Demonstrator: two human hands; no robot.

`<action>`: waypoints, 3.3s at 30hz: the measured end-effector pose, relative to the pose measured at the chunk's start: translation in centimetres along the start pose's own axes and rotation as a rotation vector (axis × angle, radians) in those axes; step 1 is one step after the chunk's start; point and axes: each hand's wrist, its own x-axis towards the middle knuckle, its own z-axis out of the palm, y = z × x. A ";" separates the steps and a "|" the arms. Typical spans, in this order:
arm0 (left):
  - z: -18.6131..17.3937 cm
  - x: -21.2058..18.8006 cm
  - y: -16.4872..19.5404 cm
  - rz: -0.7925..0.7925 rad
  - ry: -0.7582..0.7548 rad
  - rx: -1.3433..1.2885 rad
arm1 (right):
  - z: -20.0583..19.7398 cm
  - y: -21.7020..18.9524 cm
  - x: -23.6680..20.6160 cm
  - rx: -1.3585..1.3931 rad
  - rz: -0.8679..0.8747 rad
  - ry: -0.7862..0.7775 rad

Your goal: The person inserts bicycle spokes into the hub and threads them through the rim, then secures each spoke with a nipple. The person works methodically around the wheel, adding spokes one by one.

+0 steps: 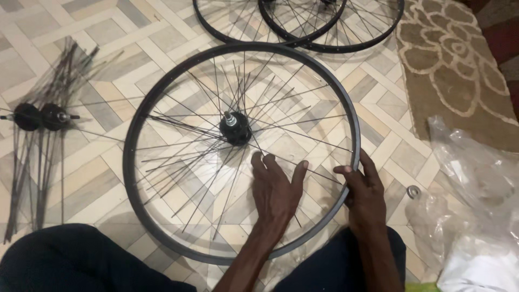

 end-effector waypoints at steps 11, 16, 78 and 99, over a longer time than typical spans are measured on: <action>0.5 -1.1 1.4 0.425 -0.657 -0.490 | -1.4 2.6 1.1 0.198 0.103 0.031; 1.0 -0.5 2.5 0.062 -0.768 -0.731 | -5.1 5.2 2.1 0.717 0.145 -0.123; 0.8 0.0 2.3 0.021 -0.812 -0.852 | -3.4 2.5 -3.9 -0.367 -0.236 0.055; 1.2 0.1 2.2 -0.031 -0.822 -0.891 | -5.7 2.8 0.1 -0.192 -0.177 -0.173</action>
